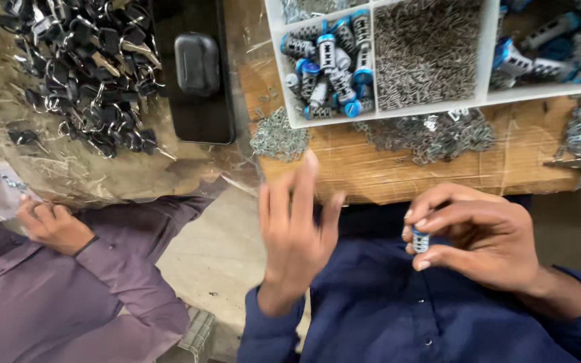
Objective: The person assembles small cylindrical key components by inserting metal pins into them. They repeatedly pick up a component, insert a pin, and place the assembled unit into a compartmentalized tray.
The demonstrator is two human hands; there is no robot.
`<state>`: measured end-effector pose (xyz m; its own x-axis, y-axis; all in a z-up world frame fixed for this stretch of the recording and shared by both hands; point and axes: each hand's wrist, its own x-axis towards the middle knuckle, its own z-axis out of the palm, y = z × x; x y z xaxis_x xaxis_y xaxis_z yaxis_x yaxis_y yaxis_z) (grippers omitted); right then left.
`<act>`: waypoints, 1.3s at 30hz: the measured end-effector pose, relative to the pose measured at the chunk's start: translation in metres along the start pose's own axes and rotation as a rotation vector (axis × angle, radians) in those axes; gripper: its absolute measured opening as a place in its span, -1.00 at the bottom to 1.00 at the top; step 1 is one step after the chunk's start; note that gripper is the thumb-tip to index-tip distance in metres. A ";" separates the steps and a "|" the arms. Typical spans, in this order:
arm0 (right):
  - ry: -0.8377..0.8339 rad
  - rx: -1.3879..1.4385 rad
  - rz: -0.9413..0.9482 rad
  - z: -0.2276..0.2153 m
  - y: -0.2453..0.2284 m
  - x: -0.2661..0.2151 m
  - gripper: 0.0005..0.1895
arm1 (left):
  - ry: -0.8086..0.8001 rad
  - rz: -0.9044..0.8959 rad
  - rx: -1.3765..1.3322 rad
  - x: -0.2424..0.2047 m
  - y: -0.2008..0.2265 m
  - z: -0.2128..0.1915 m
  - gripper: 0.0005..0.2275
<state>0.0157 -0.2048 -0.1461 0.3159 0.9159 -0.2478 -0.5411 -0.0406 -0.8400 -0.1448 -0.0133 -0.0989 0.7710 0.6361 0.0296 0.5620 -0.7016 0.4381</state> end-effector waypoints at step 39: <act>0.152 0.047 0.015 0.009 0.003 -0.005 -0.63 | 0.100 0.182 -0.289 -0.005 -0.011 0.001 -0.82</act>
<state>0.0053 -0.2064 -0.1431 0.4194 0.8444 -0.3334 -0.5816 -0.0320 -0.8128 -0.1549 -0.0091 -0.1050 0.8097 0.5471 0.2124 0.2990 -0.6960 0.6528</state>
